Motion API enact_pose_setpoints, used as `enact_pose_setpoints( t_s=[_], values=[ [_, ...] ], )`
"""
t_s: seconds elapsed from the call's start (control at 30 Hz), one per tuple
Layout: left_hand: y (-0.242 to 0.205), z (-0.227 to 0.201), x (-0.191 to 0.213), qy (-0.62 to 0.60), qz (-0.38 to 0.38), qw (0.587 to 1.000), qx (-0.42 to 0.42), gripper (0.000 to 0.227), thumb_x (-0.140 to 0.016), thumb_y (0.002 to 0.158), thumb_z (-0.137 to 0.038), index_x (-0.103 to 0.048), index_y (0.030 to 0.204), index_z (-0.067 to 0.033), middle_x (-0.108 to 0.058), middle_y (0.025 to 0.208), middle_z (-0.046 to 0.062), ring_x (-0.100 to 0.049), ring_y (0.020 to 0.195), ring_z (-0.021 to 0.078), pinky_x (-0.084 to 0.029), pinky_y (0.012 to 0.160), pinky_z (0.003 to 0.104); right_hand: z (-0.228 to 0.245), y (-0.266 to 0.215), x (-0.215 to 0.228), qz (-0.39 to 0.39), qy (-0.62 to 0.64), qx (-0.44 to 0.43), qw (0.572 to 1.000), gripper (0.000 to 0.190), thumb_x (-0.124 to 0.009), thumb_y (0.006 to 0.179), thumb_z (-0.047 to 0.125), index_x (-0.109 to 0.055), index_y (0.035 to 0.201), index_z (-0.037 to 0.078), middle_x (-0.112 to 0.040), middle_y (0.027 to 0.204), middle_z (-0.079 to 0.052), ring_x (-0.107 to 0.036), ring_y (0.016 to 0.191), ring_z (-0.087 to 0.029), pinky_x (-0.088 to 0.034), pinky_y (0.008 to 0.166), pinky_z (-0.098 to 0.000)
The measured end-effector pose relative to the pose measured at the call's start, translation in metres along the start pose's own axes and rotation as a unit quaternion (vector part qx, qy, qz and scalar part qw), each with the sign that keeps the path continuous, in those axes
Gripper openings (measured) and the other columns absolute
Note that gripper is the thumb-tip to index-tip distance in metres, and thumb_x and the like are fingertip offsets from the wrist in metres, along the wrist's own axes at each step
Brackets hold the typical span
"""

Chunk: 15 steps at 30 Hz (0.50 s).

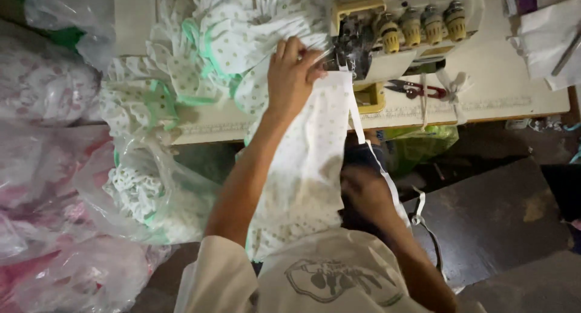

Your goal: Sorting and stacking fabric garment pieces from plastic bags onto a work table

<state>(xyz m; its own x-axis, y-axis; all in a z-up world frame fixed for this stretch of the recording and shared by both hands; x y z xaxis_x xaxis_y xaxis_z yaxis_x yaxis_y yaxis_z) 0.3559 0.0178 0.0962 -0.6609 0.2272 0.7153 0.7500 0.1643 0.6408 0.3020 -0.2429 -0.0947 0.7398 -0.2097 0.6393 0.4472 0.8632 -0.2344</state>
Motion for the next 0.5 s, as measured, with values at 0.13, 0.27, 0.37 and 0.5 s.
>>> enact_pose_setpoints(
  t_s=[0.13, 0.27, 0.37, 0.5],
  values=[
    [-0.032, 0.005, -0.043, -0.014, -0.001, 0.994, 0.107, 0.020, -0.069, 0.095, -0.007, -0.059, 0.112, -0.0113, -0.059, 0.107, 0.011, -0.064, 0.094, 0.0346, -0.054, 0.063, 0.046, 0.039, 0.043, 0.120, -0.285, 0.003, 0.069, 0.956, 0.050, -0.070, 0.095, 0.012, -0.058, 0.143, 0.006, -0.057, 0.137, -0.024, -0.052, 0.129, -0.045, -0.043, 0.106, -0.0488],
    [-0.052, -0.049, -0.017, -0.075, -0.104, 0.992, 0.000, 0.022, -0.059, 0.099, -0.004, -0.070, 0.118, -0.0041, -0.068, 0.128, 0.012, -0.062, 0.119, 0.0341, -0.048, 0.101, 0.044, -0.001, 0.119, 0.110, -0.190, 0.455, -0.041, 0.869, 0.017, -0.057, 0.092, -0.007, -0.068, 0.101, 0.003, -0.068, 0.075, -0.014, -0.061, 0.048, -0.020, -0.039, 0.030, -0.0228],
    [-0.056, -0.053, -0.016, -0.035, -0.107, 0.994, -0.010, 0.025, -0.060, 0.101, -0.008, -0.069, 0.124, -0.0057, -0.062, 0.141, 0.008, -0.059, 0.127, 0.0333, -0.045, 0.106, 0.050, 0.081, 0.079, 0.191, -0.267, 0.567, 0.018, 0.779, 0.023, -0.058, 0.101, 0.000, -0.059, 0.078, 0.001, -0.059, 0.062, -0.015, -0.053, 0.043, -0.017, -0.040, 0.040, -0.0225],
    [-0.050, -0.043, -0.018, -0.037, -0.118, 0.992, 0.009, 0.026, -0.063, 0.100, -0.012, -0.071, 0.124, -0.0116, -0.066, 0.137, 0.006, -0.060, 0.128, 0.0310, -0.044, 0.106, 0.048, 0.079, 0.025, 0.136, -0.259, 0.481, -0.049, 0.836, 0.017, -0.059, 0.100, 0.005, -0.066, 0.084, 0.003, -0.064, 0.061, -0.014, -0.060, 0.046, -0.020, -0.046, 0.043, -0.0260]
  ],
)
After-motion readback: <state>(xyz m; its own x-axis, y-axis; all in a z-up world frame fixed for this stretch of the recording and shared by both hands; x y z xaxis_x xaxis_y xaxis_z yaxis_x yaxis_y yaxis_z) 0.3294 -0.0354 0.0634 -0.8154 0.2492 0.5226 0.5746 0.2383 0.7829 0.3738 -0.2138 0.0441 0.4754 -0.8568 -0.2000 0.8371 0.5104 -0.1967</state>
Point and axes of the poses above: each hand's wrist, its own y-axis towards the middle knuckle, its own x-axis out of the back of the hand, z = x × y, the point moved 9 cm from there along y, towards the middle knuckle
